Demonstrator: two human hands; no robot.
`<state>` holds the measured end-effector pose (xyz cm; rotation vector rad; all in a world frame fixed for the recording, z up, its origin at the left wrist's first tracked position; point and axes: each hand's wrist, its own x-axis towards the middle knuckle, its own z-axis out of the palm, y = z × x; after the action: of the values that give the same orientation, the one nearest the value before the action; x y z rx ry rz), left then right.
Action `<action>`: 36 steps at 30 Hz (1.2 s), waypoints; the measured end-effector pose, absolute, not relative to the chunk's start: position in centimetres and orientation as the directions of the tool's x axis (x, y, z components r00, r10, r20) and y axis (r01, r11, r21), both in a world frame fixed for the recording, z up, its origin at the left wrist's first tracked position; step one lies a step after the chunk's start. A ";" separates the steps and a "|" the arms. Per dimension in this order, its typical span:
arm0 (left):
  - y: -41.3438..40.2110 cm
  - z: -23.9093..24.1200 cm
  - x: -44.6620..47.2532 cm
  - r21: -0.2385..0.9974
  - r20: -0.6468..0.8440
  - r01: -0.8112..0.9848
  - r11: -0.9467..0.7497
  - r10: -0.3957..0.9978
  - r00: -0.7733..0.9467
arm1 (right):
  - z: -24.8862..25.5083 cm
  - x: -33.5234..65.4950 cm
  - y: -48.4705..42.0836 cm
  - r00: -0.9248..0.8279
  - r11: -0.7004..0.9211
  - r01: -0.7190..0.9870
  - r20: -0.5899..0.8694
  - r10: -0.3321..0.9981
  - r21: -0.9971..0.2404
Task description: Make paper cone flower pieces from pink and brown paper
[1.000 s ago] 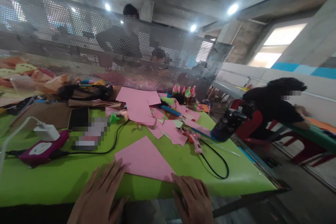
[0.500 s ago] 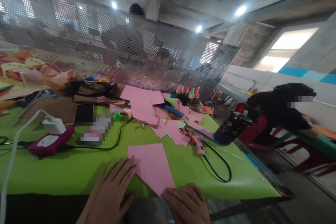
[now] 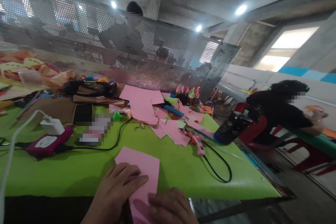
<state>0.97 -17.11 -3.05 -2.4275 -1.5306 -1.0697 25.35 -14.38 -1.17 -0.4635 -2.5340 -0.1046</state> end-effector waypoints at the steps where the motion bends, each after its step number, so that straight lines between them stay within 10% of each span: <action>1: -16.8 -2.8 0.6 0.319 0.594 0.789 -0.525 0.760 0.265 | -0.7 25.8 -14.0 -0.776 0.936 0.351 0.552 0.304 -0.022; 10: -12.5 -0.4 0.9 0.523 0.591 0.452 -0.722 0.690 0.419 | 1.4 25.7 -12.1 -0.583 0.864 0.471 0.673 0.456 -0.177; 15: -12.4 -0.4 -1.5 0.713 0.562 0.572 -0.404 0.818 -0.123 | 2.0 25.8 -11.7 -0.494 0.781 0.623 0.755 0.431 -0.037; 18: -14.0 0.0 -1.5 0.687 0.657 0.651 -0.323 0.659 -0.366 | 1.3 25.6 -11.2 -0.447 0.727 0.686 0.773 0.450 -0.026; 26: -16.0 -3.2 5.2 0.218 0.559 0.847 -0.485 0.773 0.299 | -2.0 23.6 -12.4 -0.414 0.731 0.668 0.749 0.517 -0.135; 36: -14.2 -2.8 3.5 0.481 0.420 0.712 -0.511 0.847 0.325 | -0.1 27.2 -12.4 -0.644 0.812 0.565 0.538 0.543 -0.143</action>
<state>3.48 -14.24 -2.84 -2.7201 -1.6277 -1.0880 27.21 -12.40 -0.07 -0.8157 -2.4177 -0.0504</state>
